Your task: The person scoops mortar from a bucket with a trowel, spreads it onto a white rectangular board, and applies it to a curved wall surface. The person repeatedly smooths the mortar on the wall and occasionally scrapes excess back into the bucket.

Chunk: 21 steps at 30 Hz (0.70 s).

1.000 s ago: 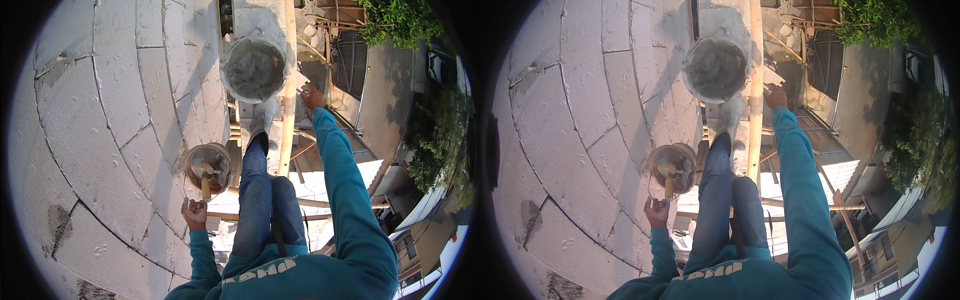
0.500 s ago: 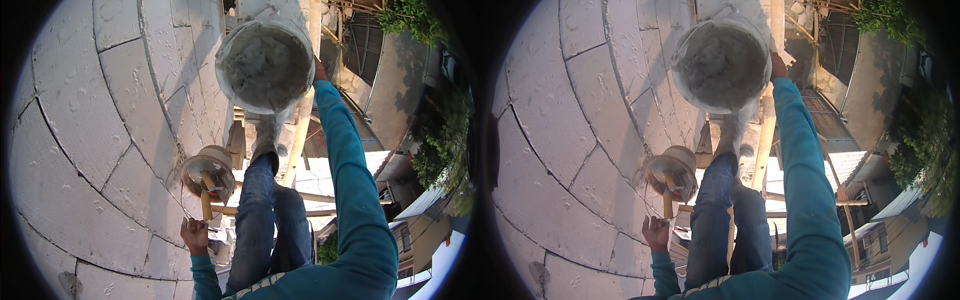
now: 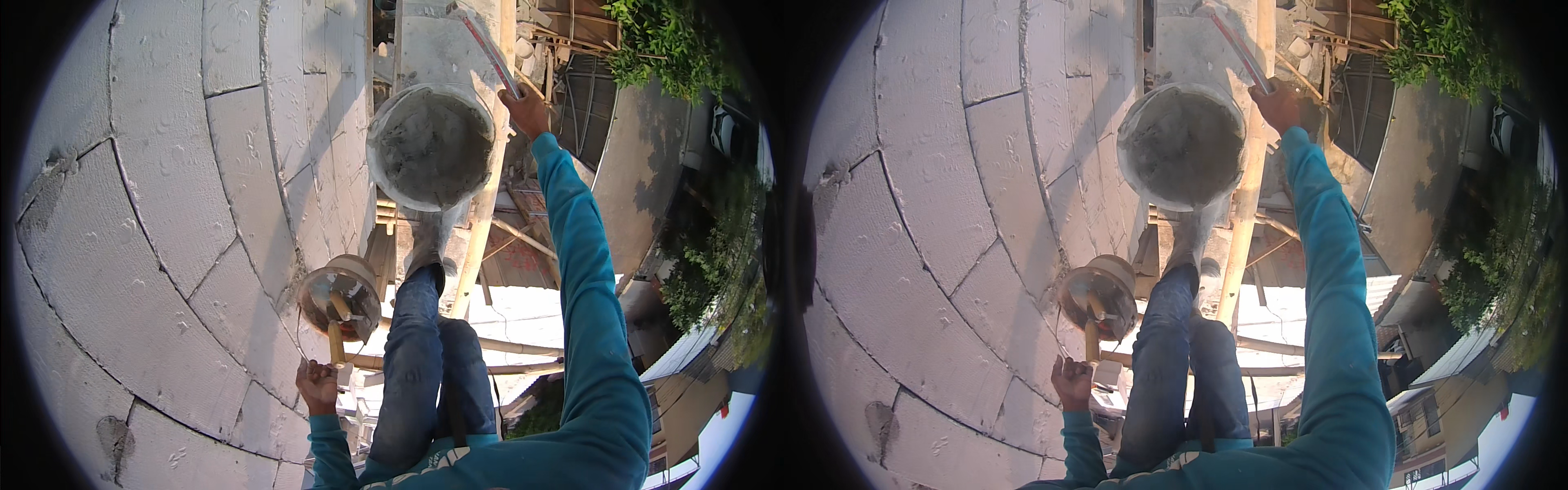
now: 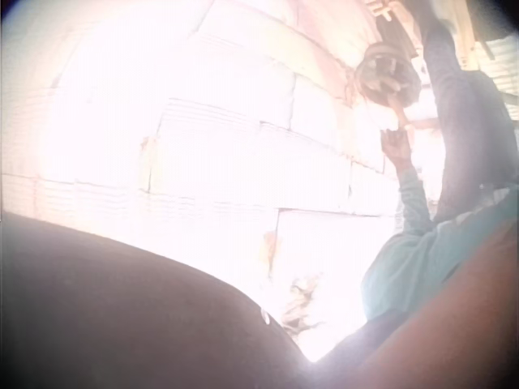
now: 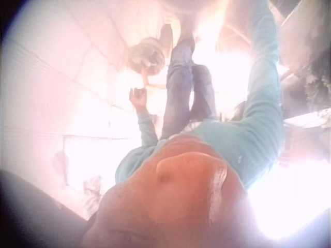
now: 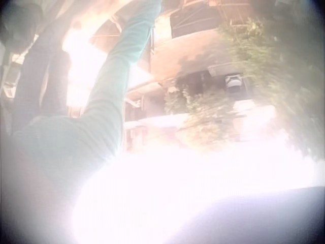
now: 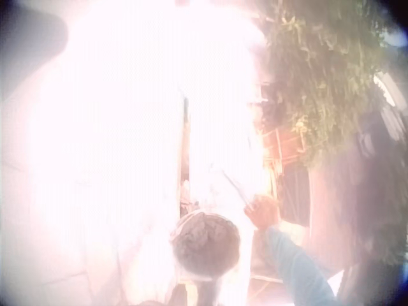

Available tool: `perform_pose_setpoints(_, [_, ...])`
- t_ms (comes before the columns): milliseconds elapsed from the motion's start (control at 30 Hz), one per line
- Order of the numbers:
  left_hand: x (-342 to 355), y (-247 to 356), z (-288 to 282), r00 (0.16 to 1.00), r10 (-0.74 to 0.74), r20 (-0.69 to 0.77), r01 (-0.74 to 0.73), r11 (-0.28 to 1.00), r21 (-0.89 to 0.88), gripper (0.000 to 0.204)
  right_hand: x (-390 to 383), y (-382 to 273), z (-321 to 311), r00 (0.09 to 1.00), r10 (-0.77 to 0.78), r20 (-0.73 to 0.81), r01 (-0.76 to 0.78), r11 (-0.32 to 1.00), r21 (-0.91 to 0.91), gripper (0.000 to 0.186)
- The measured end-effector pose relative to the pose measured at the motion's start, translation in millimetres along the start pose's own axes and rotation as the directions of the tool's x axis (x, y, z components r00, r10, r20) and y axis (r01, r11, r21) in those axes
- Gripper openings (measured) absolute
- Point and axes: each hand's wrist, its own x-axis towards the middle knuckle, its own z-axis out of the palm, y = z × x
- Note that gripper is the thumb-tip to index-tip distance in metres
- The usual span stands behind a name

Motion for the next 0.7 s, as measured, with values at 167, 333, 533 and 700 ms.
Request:
perform_pose_setpoints(167, [-20,3,10,0.997,0.020,-0.070,-0.019,1.000,0.016,0.033,-21,-76,1,0.999,-0.047,0.020,0.040,0.965,0.260,0.039])
perform_pose_setpoints(333, [-42,1,15,0.998,0.053,-0.041,-0.052,0.998,0.022,0.035,-76,-117,-10,0.993,-0.051,0.107,0.001,0.906,0.422,0.037])
perform_pose_setpoints(533, [-68,9,26,0.998,0.053,-0.034,-0.054,0.998,-0.033,0.035,-166,-133,-18,0.965,-0.103,0.239,0.054,0.978,0.203,0.049])
perform_pose_setpoints(700, [-95,24,32,0.999,-0.020,-0.029,0.016,0.990,-0.139,0.030,-254,-119,-63,0.960,-0.029,0.280,-0.017,0.987,0.160,0.040])
